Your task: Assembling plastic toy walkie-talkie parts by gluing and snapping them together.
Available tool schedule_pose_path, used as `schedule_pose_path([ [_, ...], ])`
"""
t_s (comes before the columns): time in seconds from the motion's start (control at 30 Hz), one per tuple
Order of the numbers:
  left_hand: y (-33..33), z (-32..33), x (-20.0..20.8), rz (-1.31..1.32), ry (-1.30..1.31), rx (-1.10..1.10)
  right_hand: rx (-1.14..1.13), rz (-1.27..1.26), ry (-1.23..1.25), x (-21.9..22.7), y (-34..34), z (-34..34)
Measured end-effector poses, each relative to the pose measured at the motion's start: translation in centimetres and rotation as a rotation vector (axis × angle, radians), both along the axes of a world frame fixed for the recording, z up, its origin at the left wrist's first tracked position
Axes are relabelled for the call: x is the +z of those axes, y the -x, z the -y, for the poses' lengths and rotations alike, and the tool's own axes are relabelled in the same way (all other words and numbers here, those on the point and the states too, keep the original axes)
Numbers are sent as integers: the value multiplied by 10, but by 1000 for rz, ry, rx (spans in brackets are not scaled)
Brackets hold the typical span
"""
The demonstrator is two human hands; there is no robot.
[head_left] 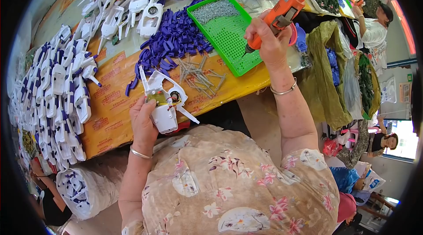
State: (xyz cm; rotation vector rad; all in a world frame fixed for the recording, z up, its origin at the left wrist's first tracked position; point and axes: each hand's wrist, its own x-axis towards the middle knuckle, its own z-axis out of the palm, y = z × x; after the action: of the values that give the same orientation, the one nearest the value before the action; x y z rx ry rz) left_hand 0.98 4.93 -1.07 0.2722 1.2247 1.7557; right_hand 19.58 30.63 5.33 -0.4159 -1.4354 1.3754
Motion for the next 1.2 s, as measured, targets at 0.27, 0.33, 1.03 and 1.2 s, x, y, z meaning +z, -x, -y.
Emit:
schedule_pose_path([
  [0.27,0,0,-1,0,-16,-12,-12,23,-32,-3,-2,0],
  [0.33,1,0,-2,7,-18,-17,1,30,-31,-3,-1,0],
  [1.03,-2,-4,-1,29,-48,-49,517,-197,55,36,74,107],
  [1.2,0,-1,-4,24,-92,-56,553,-97,115,20,93,122],
])
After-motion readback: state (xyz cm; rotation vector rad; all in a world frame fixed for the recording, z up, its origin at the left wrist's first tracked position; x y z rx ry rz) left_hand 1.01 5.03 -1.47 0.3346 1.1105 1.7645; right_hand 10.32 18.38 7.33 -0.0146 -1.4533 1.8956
